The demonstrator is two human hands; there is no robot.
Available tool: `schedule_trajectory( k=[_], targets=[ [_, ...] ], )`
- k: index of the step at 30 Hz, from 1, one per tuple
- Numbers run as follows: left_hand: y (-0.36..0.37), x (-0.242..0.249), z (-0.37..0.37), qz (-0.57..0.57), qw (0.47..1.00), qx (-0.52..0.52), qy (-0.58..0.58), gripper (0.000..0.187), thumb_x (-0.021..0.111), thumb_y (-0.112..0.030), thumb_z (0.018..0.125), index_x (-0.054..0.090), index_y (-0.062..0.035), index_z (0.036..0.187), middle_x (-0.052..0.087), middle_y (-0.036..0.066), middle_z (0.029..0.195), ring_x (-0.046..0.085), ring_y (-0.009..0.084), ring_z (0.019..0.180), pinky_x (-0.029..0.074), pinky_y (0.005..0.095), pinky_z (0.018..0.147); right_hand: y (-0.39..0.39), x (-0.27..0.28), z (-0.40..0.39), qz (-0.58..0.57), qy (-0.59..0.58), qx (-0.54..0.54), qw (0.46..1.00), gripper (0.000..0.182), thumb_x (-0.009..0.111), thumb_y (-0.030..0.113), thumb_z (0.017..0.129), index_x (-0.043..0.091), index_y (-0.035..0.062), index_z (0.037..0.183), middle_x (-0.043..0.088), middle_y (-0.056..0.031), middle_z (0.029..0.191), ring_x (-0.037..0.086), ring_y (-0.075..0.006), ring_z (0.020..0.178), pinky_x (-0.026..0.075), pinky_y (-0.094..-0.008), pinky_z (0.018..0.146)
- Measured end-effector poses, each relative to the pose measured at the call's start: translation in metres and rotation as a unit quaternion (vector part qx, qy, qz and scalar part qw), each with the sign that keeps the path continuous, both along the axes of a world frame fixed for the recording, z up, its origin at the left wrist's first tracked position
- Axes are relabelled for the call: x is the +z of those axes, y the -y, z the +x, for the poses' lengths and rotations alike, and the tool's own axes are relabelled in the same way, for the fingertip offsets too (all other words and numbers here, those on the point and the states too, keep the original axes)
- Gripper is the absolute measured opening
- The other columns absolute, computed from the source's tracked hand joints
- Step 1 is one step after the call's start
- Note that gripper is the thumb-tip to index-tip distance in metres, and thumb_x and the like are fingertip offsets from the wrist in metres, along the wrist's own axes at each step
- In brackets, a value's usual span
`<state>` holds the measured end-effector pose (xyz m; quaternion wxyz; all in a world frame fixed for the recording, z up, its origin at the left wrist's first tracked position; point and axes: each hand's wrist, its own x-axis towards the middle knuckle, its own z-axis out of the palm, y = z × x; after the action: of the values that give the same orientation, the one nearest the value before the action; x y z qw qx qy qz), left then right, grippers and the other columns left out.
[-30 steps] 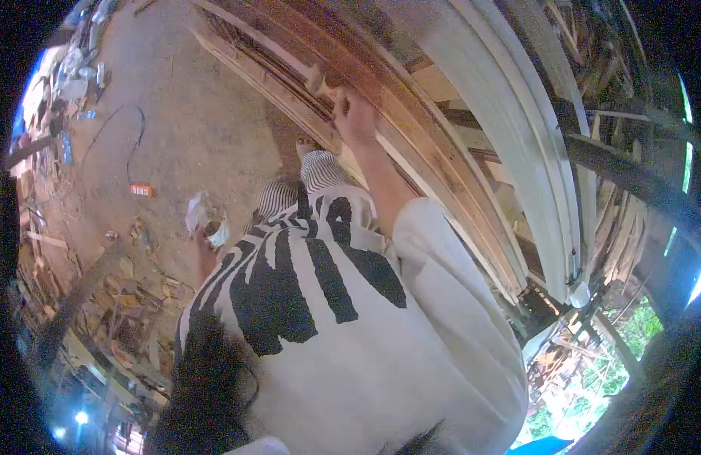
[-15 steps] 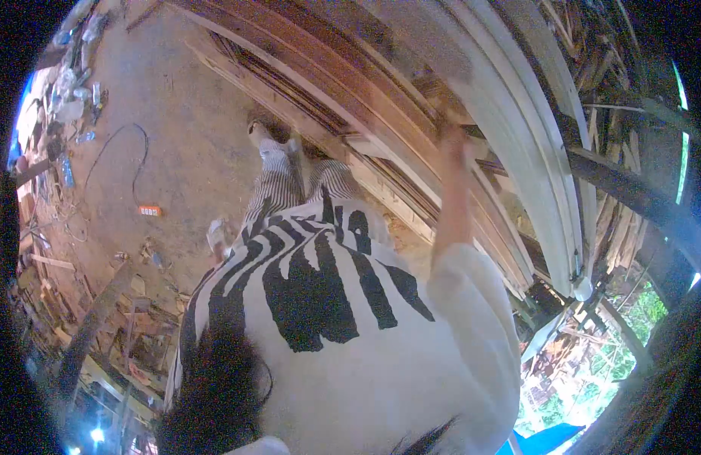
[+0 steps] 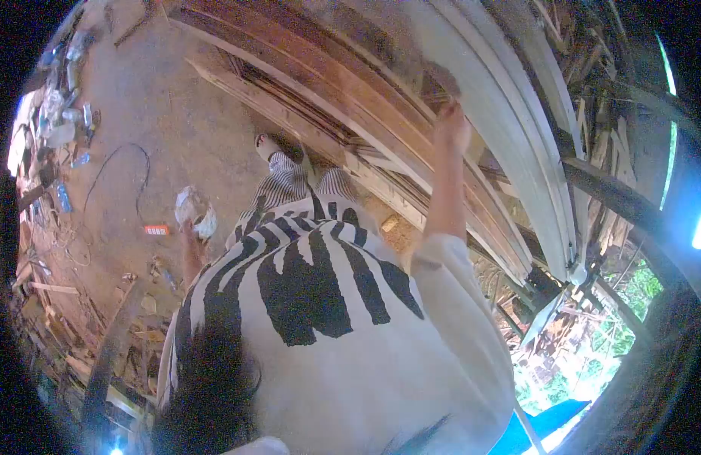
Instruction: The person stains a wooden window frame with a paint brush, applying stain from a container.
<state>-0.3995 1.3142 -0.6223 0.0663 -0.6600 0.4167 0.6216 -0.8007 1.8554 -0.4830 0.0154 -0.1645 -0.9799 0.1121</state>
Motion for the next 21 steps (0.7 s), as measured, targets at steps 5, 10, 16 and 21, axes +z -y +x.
schedule_trajectory(
  k=[5, 10, 16, 21],
  targets=[
    [0.036, -0.007, 0.014, 0.032, 0.999, -0.029, 0.013, 0.065, 0.062, -0.051, 0.077, 0.029, -0.0240, 0.126, 0.048, 0.007, 0.125, 0.054, 0.0274, 0.105, 0.043, 0.0485, 0.076, 0.046, -0.025, -0.026, 0.054, 0.084, 0.040, 0.994, 0.039, 0.039, 0.037, 0.095, 0.061, 0.0098, 0.111, 0.061, -0.0243, 0.108, 0.061, -0.0381, 0.099, 0.048, -0.0504, 0.085],
    [0.067, 0.001, -0.008, 0.000, 0.998, -0.009, 0.062, 0.068, 0.064, -0.053, 0.074, 0.031, -0.0240, 0.126, 0.047, 0.004, 0.127, 0.054, 0.0280, 0.103, 0.041, 0.0492, 0.075, 0.203, -0.052, -0.097, -0.027, -0.068, 0.242, 0.967, 0.038, 0.039, 0.032, 0.097, 0.064, 0.0043, 0.092, 0.064, -0.0233, 0.083, 0.063, -0.0417, 0.075, 0.050, -0.0513, 0.072],
    [0.100, 0.006, -0.038, 0.006, 0.998, -0.059, 0.026, 0.065, 0.061, -0.055, 0.077, 0.037, -0.0244, 0.128, 0.050, 0.003, 0.125, 0.055, 0.0224, 0.103, 0.042, 0.0456, 0.076, 0.244, -0.060, -0.123, -0.301, -0.190, 0.150, 0.922, 0.036, 0.043, 0.032, 0.097, 0.063, 0.0033, 0.089, 0.064, -0.0150, 0.077, 0.060, -0.0284, 0.064, 0.048, -0.0388, 0.057],
    [0.119, -0.004, -0.032, 0.007, 0.997, -0.046, 0.063, 0.064, 0.061, -0.056, 0.076, 0.039, -0.0249, 0.127, 0.053, 0.003, 0.123, 0.056, 0.0200, 0.100, 0.042, 0.0440, 0.076, 0.124, -0.061, -0.028, -0.571, -0.160, -0.168, 0.788, 0.030, 0.048, 0.031, 0.094, 0.060, 0.0037, 0.099, 0.063, -0.0101, 0.087, 0.058, -0.0173, 0.075, 0.047, -0.0332, 0.062]
  ],
)
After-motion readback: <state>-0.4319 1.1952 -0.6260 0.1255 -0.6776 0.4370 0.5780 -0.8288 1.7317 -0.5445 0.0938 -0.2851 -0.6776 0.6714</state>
